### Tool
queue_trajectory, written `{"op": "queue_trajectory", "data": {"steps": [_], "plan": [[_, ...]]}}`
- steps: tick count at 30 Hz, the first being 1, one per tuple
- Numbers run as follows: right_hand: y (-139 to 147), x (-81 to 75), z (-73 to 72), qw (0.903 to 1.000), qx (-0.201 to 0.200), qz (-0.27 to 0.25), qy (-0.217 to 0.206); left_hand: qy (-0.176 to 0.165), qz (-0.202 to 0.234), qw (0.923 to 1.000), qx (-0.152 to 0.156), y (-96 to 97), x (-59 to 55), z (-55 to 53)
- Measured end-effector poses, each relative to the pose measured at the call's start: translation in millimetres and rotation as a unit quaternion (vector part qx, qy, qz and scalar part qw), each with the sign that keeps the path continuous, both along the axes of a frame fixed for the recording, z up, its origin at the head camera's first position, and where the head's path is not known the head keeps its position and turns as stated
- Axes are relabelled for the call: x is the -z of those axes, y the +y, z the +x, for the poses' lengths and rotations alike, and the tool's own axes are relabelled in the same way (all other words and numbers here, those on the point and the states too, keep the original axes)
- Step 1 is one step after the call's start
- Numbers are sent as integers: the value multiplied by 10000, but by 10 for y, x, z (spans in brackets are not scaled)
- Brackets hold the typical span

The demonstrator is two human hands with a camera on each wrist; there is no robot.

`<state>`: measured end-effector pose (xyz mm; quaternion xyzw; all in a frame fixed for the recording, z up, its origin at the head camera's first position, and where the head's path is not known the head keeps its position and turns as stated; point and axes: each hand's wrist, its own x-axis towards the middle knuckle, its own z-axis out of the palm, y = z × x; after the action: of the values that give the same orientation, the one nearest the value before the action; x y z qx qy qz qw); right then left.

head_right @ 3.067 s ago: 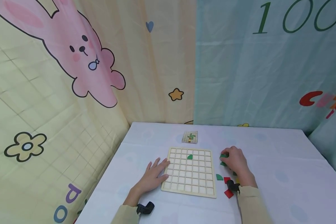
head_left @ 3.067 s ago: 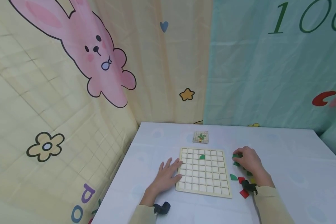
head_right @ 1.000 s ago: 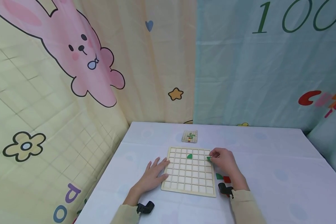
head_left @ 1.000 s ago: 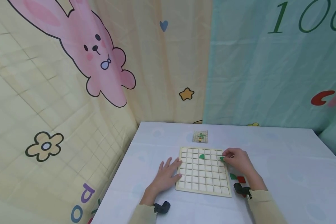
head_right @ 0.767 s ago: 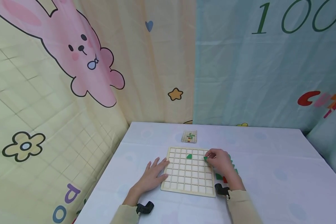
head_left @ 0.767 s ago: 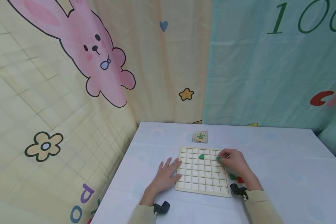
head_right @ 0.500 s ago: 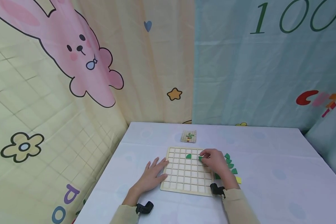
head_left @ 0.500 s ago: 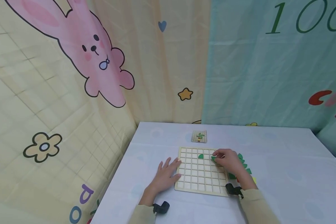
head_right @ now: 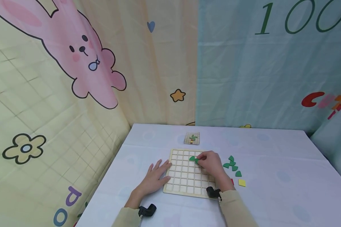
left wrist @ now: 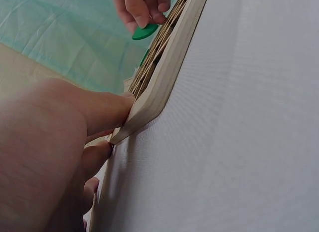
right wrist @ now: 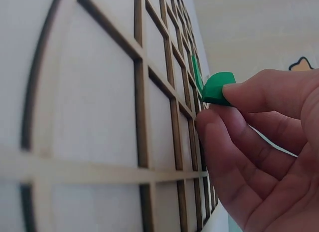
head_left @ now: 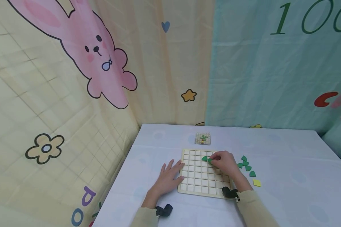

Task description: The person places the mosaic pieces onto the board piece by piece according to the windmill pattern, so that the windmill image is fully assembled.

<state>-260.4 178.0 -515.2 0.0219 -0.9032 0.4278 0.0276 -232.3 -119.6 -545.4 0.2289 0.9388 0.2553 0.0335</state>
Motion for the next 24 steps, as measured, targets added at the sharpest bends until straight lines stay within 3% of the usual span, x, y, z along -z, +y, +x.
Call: {"op": "queue_trajectory", "data": {"steps": [12,24], "plan": [[-133,19,-19,9994,86,-254,-203,6,1,10000,3,-3,-18,11],[-200,70,-19,10000,-47,-56,48,61,9,10000,13,0,13,-1]]}}
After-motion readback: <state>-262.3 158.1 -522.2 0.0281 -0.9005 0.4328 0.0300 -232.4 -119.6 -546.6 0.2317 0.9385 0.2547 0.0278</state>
